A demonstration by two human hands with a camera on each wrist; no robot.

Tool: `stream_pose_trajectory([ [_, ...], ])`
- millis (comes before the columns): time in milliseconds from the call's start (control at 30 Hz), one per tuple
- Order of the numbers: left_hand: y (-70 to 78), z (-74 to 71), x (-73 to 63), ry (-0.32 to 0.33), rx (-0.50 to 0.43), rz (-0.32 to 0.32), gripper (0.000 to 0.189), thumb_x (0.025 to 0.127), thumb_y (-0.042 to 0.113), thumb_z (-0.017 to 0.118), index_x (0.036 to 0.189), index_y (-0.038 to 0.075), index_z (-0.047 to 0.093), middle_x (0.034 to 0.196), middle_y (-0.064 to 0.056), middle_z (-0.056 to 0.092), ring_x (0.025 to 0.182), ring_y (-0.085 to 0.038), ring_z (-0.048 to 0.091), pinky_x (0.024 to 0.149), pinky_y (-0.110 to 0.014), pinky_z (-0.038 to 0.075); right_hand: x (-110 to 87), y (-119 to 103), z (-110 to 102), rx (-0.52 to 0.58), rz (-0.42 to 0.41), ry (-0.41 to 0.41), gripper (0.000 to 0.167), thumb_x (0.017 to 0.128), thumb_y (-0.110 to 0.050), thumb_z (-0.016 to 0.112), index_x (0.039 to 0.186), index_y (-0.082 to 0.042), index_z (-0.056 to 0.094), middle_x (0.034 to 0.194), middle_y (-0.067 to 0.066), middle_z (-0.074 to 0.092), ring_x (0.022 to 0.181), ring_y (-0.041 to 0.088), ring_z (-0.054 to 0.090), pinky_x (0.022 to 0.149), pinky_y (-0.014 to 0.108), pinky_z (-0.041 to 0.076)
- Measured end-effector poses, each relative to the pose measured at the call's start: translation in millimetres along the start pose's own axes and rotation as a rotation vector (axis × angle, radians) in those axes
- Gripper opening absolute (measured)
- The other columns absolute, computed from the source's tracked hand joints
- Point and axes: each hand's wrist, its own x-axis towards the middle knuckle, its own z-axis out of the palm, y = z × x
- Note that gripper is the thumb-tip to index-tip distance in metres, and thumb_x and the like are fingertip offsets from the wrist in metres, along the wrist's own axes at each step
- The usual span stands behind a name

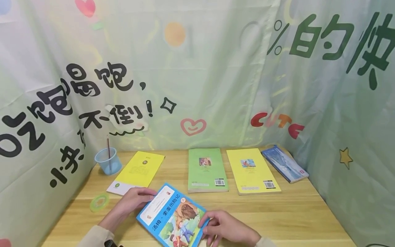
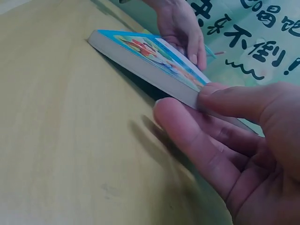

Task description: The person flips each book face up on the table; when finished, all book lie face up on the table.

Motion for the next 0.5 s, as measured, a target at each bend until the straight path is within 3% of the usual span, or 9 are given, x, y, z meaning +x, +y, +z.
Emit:
stream_pose_trajectory([
  [200, 3.7, 7.0, 4.2, 0.015, 0.071, -0.006, 0.019, 0.101, 0.009, 0.074, 0.115, 0.014, 0.085, 0.125, -0.008, 0.079, 0.101, -0.020, 0.066, 0.087, -0.035, 0.058, 1.7, 0, 1, 0.006, 0.022, -0.037, 0.024, 0.114, -0.012, 0.056, 0.130, 0.004, 0.066, 0.117, 0.038, 0.074, 0.083, 0.007, 0.078, 0.067, 0.019, 0.063],
  [500, 4.0, 12.2, 5.9, 0.011, 0.094, 0.060, 0.027, 0.103, 0.002, 0.067, 0.121, 0.014, 0.083, 0.129, -0.008, 0.079, 0.123, -0.027, 0.068, 0.107, -0.052, 0.056, 2.3, -1, 1, -0.008, 0.081, -0.074, 0.028, 0.113, -0.011, 0.055, 0.134, 0.002, 0.069, 0.114, 0.034, 0.076, 0.084, 0.007, 0.076, 0.064, 0.017, 0.061],
])
